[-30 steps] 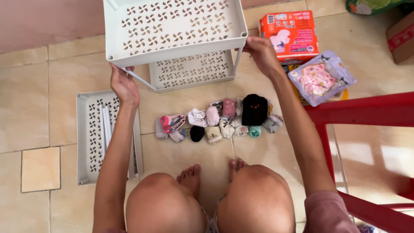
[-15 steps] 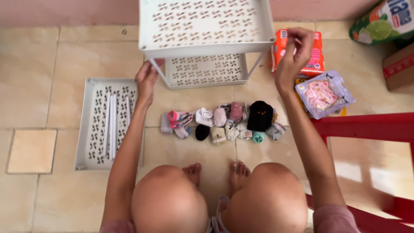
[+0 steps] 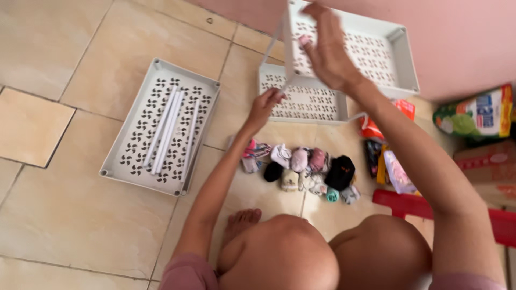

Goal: The person assembles a two-tier white plastic shelving unit by inserting white plastic poles into the corners of perforated trays. They stack the trays vertically, aligning the poles through the holes to create a stable structure.

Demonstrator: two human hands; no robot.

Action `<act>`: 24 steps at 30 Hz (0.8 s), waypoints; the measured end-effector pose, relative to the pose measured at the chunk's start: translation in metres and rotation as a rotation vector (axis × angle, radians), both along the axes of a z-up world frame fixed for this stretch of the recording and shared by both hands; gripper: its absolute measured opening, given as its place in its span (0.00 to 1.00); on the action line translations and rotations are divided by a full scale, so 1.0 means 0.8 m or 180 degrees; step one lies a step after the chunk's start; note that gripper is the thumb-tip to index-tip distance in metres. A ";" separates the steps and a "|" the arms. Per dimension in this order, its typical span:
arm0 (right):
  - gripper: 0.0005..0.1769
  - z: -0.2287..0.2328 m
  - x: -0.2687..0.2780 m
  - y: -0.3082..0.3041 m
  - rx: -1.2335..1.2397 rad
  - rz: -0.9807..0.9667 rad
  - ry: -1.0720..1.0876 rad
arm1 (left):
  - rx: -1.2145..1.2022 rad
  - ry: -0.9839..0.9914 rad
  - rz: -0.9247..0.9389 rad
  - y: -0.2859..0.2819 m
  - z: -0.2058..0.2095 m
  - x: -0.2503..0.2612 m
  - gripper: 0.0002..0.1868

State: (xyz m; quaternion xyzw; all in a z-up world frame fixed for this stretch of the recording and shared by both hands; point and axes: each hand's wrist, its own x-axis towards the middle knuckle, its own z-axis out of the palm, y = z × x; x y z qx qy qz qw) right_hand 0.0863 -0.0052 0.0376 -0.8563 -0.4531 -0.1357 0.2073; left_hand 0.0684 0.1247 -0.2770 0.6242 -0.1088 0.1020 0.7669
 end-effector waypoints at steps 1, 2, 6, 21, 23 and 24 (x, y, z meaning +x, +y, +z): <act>0.26 -0.001 0.010 0.006 0.0070 -0.0053 0.0092 | -0.0113 -0.0037 -0.0055 -0.004 0.000 0.001 0.13; 0.29 -0.004 0.019 0.009 0.0132 -0.0117 0.0190 | -0.0233 -0.0068 -0.0119 -0.009 0.000 -0.001 0.13; 0.39 -0.045 0.036 0.059 -0.0081 -0.0388 0.0192 | -0.0442 0.0004 -0.0194 -0.006 0.006 0.004 0.13; 0.38 0.023 0.015 0.072 -0.0665 -0.0638 0.0470 | 0.0049 -0.0122 0.0050 -0.024 0.029 -0.019 0.12; 0.37 -0.019 -0.009 0.099 -0.1907 -0.0727 0.0189 | 0.0094 -0.0167 0.0089 -0.012 0.036 -0.018 0.12; 0.38 -0.023 -0.004 0.100 -0.1645 -0.0616 0.0179 | 0.0098 -0.0191 0.0104 -0.010 0.042 -0.015 0.12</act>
